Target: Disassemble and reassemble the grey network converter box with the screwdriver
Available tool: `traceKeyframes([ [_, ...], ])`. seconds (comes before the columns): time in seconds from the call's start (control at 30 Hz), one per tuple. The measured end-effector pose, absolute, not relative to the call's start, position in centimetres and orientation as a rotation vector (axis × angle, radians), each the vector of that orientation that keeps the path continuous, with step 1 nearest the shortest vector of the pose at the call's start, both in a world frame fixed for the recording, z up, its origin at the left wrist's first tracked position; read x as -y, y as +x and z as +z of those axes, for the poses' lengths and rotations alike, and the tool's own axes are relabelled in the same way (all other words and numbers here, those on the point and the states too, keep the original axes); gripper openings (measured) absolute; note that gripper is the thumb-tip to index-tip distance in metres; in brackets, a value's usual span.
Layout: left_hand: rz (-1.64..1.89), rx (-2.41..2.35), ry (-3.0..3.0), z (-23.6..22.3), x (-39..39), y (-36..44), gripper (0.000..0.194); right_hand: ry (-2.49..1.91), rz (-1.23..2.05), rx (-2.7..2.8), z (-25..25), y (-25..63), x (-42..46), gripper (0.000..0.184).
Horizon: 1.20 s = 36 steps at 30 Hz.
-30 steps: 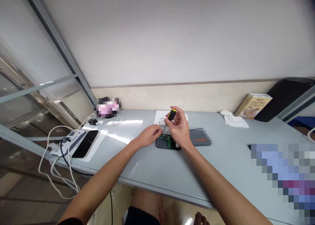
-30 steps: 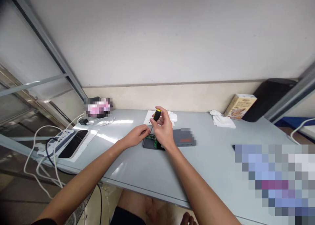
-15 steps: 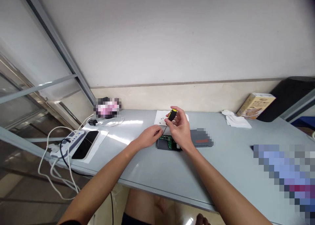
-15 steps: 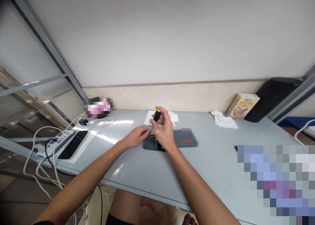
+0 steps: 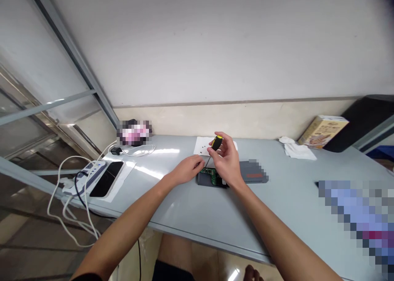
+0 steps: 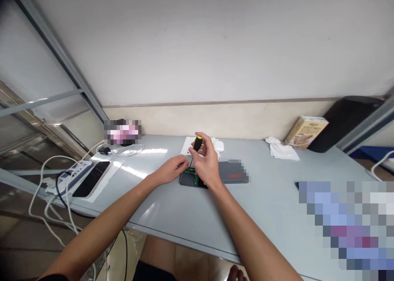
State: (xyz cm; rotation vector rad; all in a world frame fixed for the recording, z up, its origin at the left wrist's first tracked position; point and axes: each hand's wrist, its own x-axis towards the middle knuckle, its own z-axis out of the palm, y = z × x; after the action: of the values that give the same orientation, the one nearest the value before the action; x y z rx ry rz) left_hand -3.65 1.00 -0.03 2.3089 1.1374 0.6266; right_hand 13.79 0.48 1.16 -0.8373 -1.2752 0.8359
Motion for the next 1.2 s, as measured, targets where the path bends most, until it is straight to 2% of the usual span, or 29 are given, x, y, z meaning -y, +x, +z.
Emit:
traceKeyframes([
  [1.2, 0.664, -1.127, 2.252, -0.59, -1.38, -3.9, 0.033, -0.83, 0.859, 1.283, 1.42, 13.6, -0.53, 0.046],
])
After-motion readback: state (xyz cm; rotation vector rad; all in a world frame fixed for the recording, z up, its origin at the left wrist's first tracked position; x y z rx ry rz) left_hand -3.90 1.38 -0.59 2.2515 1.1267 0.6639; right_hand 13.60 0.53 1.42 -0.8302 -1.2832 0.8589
